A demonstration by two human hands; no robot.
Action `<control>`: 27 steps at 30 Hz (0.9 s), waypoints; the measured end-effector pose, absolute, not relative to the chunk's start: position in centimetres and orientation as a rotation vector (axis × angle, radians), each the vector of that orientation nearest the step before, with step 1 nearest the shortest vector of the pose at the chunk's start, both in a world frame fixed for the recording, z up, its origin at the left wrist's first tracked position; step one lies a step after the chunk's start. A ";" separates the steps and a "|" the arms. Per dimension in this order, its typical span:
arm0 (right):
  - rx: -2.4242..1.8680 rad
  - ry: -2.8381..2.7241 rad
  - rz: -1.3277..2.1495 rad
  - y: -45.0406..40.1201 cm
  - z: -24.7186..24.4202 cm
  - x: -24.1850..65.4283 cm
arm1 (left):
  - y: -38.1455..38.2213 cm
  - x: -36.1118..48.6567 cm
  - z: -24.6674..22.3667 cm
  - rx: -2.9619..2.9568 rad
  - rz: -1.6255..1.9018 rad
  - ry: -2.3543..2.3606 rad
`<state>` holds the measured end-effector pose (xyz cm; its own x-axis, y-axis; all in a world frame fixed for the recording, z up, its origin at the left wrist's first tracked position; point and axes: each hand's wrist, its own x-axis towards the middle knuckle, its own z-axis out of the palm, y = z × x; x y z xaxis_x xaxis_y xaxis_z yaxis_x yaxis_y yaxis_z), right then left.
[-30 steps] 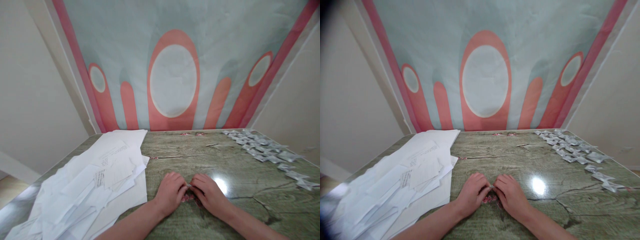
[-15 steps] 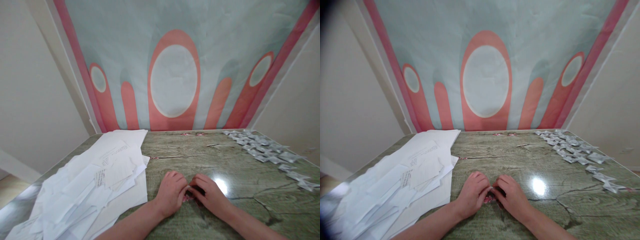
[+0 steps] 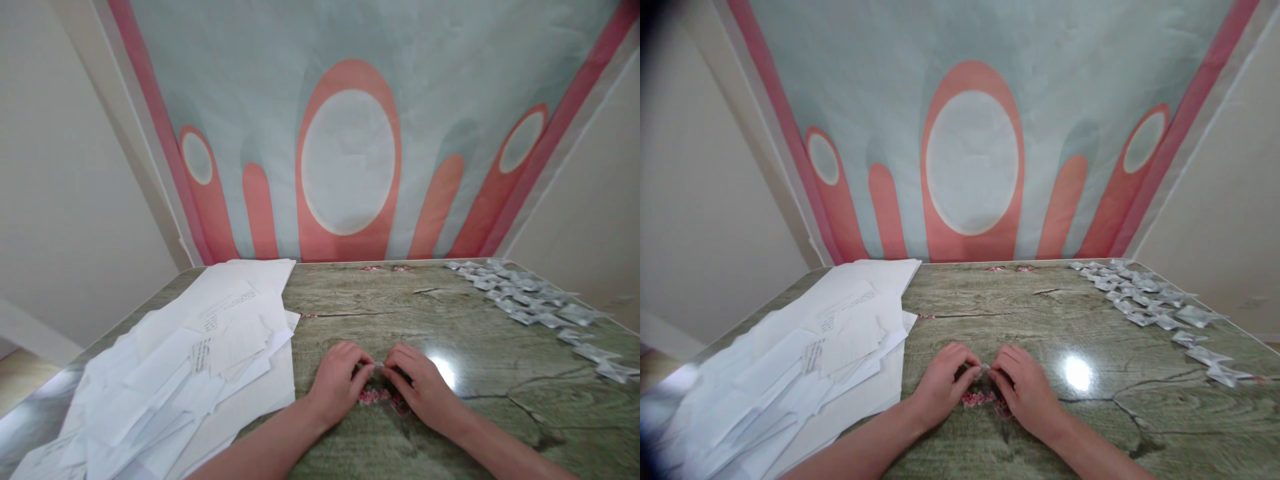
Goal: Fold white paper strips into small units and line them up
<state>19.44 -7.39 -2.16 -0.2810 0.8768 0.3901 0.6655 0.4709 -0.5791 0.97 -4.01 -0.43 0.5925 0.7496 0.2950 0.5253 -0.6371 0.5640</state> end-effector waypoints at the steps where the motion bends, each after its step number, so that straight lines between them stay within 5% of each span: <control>1: -1.275 -2.024 0.417 -7.4 -2.2 19.4 | -4.0 1.0 -0.4 2.400 0.725 1.031; 27: -1.259 -1.979 0.423 -7.2 -2.1 19.5 | -3.6 0.8 -0.5 2.245 0.773 1.063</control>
<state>19.50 -7.25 -2.13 -0.2440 0.8790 0.4096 0.6350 0.4641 -0.6176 0.80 -3.56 -0.53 0.5258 0.8079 0.2663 0.5019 -0.5473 0.6697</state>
